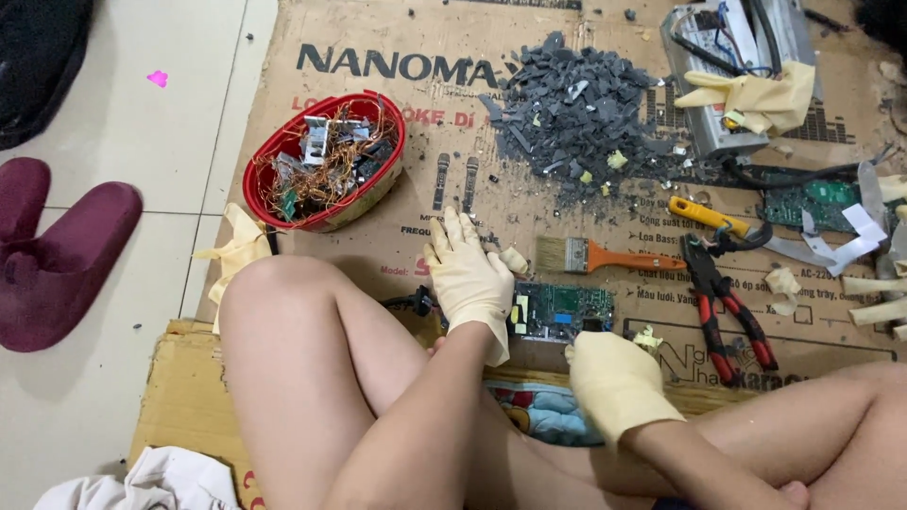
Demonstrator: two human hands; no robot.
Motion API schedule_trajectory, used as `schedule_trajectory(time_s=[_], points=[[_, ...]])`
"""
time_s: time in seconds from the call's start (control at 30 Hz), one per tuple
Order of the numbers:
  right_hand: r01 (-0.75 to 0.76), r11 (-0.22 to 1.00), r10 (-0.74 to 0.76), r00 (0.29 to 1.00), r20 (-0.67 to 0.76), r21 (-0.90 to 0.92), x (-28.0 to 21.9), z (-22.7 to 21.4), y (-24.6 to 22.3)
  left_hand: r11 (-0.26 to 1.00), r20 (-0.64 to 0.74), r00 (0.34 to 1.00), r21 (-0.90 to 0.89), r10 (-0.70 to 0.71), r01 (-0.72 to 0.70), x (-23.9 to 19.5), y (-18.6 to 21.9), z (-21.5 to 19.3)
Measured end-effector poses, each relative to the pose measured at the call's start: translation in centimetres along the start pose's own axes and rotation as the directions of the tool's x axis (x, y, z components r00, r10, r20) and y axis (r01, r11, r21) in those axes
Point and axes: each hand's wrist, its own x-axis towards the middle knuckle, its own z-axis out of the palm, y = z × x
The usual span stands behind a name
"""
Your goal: The person sits on the floor and uses a screwdriver to remove screws from a green circuit board. They then use pliers to pull off components and place them into a red container. The person also uses a brush to sweep debris from the board.
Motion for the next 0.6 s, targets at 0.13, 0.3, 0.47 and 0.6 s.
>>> schedule_trajectory(time_s=[0.13,0.3,0.47,0.6], points=[[-0.115,0.988,0.109,0.992,0.058,0.105,-0.4,-1.0,0.8,0.997,0.031,1.000,0.081,-0.001,-0.001,0.2,0.2,-0.2],[-0.079,0.975,0.074,0.997,0.033,0.207,1.0,0.5,2.6,0.997,0.021,1.000,0.075,-0.004,0.002,0.2,0.1,-0.2],[-0.092,0.959,0.103,0.994,-0.027,0.267,1.2,2.5,3.8,0.999,0.031,0.999,0.035,0.007,-0.008,0.0,0.0,0.0],[-0.047,0.974,0.068,0.994,-0.087,0.223,0.7,3.4,4.0,0.998,0.004,1.000,0.054,0.014,-0.015,0.1,-0.2,0.0]])
